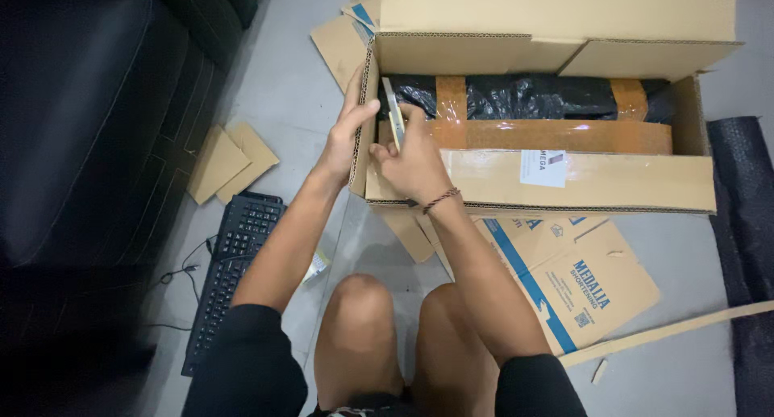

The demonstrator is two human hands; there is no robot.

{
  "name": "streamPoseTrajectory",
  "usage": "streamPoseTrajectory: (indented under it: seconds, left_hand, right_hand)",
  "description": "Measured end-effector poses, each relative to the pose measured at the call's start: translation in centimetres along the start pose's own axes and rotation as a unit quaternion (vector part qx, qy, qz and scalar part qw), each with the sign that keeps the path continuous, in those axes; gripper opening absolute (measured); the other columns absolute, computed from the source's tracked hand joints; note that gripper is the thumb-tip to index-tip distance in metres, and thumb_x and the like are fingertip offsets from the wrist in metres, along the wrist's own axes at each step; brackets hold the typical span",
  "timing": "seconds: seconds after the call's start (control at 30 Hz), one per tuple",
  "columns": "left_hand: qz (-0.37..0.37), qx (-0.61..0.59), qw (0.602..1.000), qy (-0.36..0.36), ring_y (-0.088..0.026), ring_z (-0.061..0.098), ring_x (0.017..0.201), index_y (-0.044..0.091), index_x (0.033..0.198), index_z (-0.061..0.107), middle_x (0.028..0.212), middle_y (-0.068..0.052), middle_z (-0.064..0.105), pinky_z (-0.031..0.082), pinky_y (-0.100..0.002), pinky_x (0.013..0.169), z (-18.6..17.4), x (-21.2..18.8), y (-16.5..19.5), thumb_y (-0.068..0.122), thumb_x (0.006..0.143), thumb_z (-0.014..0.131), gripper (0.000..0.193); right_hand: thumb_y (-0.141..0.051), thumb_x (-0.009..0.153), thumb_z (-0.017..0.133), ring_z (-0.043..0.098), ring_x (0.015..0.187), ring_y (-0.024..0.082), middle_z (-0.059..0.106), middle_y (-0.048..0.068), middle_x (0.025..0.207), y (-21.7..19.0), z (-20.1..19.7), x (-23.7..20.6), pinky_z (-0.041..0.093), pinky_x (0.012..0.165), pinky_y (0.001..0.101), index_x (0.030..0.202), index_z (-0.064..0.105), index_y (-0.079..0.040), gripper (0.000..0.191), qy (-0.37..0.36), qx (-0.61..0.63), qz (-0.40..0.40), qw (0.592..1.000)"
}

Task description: The person sits on the floor and seals a large cardboard box with orange packing tape, pressing the tape down by hand and using a utility knife to cut and trim the box flaps and tape. They rotate the box to tape different sides and adjust the flaps closed.

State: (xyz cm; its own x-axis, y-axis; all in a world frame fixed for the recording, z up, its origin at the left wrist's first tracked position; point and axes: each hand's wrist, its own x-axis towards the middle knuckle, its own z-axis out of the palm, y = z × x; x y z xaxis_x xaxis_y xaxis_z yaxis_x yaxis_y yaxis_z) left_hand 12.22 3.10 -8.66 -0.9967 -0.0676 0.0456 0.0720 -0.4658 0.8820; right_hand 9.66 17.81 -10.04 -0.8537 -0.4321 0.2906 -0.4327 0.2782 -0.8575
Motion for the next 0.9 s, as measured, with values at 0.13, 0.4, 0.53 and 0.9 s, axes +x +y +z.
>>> streamPoseTrajectory:
  seconds: [0.13,0.4,0.53,0.9]
  left_hand:
    - [0.040,-0.038,0.998,0.012,-0.028,0.044,0.145,0.004,0.165,0.020,0.161,-0.017,0.039,0.039,-0.036,0.119,-0.1,-0.8,-1.4,0.018,0.095,0.053,0.079]
    - [0.076,0.010,0.996,0.039,-0.027,0.052,0.135,-0.002,0.160,0.029,0.154,-0.020,0.048,0.041,-0.034,0.114,-0.8,0.1,-2.0,0.009,0.089,0.054,0.076]
    - [0.131,0.135,0.981,0.051,-0.021,0.055,0.137,-0.006,0.154,0.043,0.152,-0.018,0.055,0.043,-0.032,0.116,-0.8,0.2,-0.9,0.005,0.092,0.058,0.065]
    - [0.152,0.371,0.908,0.120,-0.016,0.072,0.110,-0.004,0.131,0.065,0.121,-0.018,0.076,0.061,-0.028,0.090,0.3,0.2,2.6,0.010,0.094,0.067,0.039]
  right_hand:
    - [-0.010,0.083,0.079,0.069,0.072,0.026,0.067,0.016,0.084,-1.0,0.2,-0.5,0.055,0.070,0.0421,0.138,0.040,-0.001,0.067,-0.043,-0.058,0.116,0.991]
    - [-0.023,0.102,0.051,0.052,0.043,0.013,0.058,0.004,0.071,-0.2,-1.4,1.7,0.043,0.035,0.0331,0.132,0.049,-0.005,0.036,-0.047,0.255,0.253,0.932]
    - [-0.024,0.109,0.049,0.056,0.046,0.012,0.060,0.002,0.066,1.6,-0.3,3.4,0.044,0.039,0.0313,0.111,0.065,0.001,0.030,-0.040,0.167,0.228,0.958]
    - [-0.023,0.102,0.052,0.067,0.096,0.048,0.070,0.030,0.095,1.7,0.6,3.3,0.052,0.084,0.0526,0.110,0.063,0.002,0.028,0.005,-0.079,0.108,0.991]
